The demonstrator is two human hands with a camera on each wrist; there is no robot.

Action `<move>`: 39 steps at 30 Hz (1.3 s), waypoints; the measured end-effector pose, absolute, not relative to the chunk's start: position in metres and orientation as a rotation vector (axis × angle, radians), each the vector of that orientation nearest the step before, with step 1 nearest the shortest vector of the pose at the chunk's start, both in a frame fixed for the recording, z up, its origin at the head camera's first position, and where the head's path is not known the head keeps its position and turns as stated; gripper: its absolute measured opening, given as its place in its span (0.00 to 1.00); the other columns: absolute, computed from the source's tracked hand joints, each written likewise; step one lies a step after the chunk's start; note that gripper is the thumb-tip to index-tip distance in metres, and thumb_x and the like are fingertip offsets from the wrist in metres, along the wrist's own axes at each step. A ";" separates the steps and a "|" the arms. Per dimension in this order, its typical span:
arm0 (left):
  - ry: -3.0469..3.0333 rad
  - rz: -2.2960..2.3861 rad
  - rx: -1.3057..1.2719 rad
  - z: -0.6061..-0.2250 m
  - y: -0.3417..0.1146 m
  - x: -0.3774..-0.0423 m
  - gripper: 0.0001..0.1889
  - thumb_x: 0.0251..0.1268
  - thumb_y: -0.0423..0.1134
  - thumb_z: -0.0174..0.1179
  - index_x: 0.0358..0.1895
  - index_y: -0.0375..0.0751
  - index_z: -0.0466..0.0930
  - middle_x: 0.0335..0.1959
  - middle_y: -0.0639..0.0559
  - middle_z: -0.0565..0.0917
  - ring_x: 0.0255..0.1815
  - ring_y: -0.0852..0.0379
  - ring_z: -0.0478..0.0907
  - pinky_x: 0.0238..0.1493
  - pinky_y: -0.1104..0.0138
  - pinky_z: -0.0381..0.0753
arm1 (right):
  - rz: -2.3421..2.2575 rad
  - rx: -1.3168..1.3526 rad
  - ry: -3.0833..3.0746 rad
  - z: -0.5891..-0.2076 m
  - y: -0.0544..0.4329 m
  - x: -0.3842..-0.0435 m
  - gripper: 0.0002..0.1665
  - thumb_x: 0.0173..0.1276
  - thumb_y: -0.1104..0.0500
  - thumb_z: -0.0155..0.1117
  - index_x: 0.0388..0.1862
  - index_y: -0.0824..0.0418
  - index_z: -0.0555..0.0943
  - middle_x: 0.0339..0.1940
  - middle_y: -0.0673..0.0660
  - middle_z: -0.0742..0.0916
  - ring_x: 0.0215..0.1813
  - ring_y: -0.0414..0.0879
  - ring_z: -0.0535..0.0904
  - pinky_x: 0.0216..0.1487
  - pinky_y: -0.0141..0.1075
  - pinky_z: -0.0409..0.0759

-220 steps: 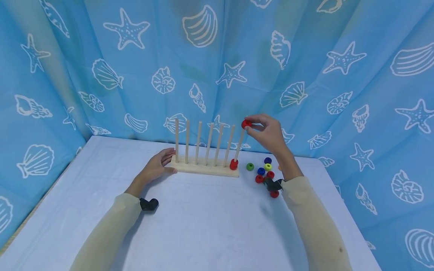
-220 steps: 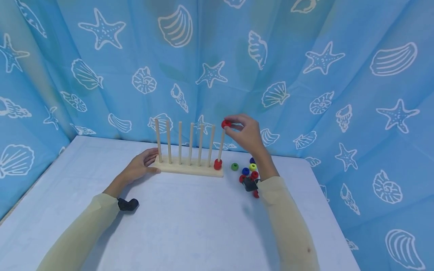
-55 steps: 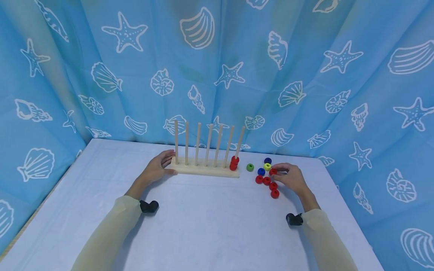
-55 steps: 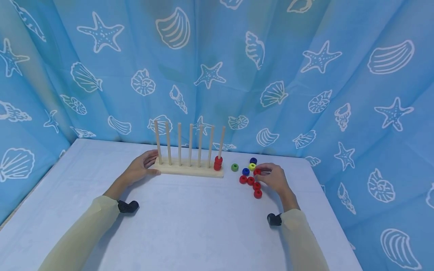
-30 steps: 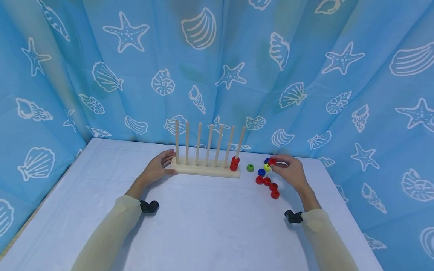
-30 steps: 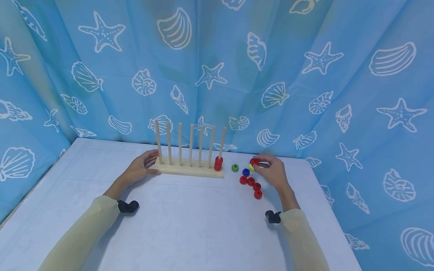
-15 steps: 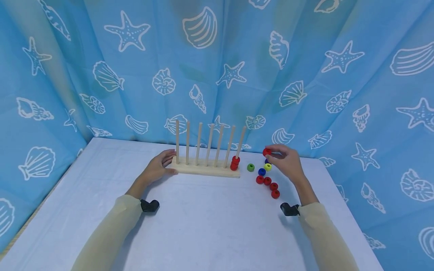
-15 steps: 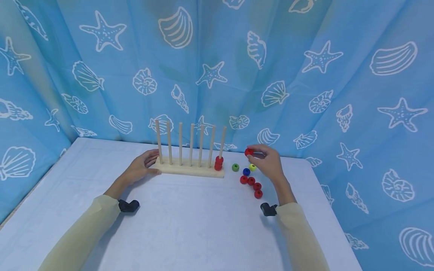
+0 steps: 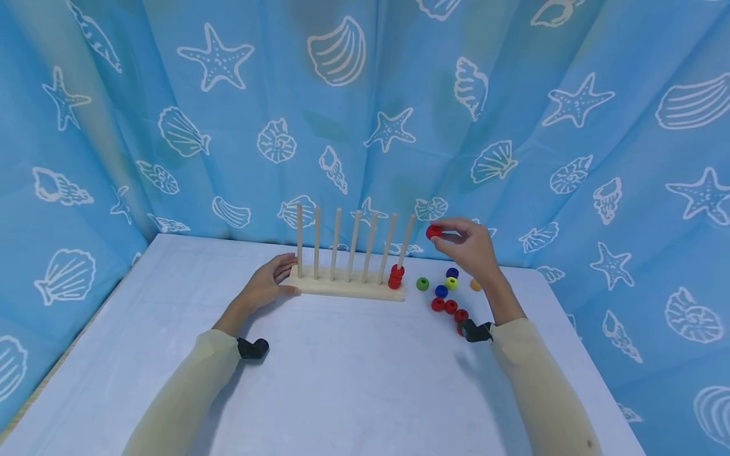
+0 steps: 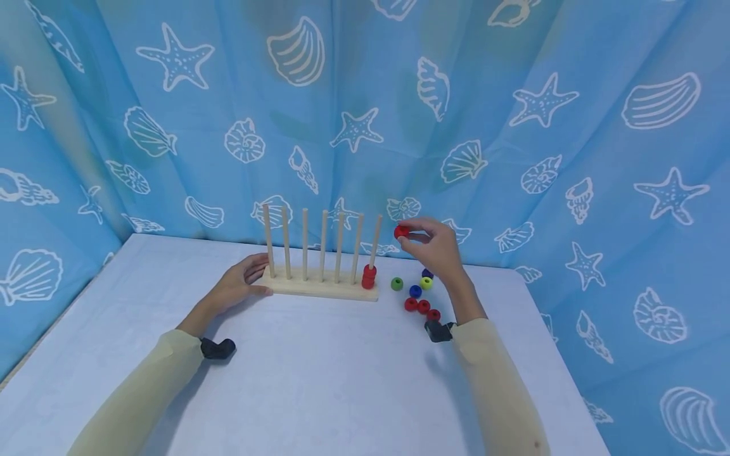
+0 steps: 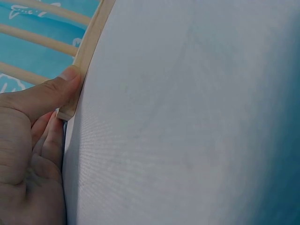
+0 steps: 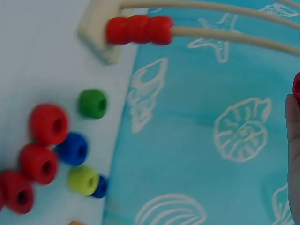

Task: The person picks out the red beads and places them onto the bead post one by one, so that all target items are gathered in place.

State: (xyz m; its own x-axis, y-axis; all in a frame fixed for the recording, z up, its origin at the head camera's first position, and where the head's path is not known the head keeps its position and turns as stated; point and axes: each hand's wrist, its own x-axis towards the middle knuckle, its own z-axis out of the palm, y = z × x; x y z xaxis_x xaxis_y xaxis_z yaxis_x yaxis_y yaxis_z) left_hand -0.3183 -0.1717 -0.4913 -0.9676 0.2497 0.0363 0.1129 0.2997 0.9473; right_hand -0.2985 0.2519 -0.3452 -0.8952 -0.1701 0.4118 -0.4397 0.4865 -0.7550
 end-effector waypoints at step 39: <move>2.419 1.795 0.334 -0.491 -0.170 -0.319 0.49 0.47 0.26 0.73 0.75 0.37 0.55 0.72 0.43 0.65 0.72 0.48 0.63 0.70 0.65 0.67 | 1.475 0.589 -2.387 -0.355 0.210 -0.319 0.22 0.62 0.63 0.71 0.55 0.65 0.82 0.53 0.58 0.82 0.57 0.51 0.78 0.58 0.40 0.81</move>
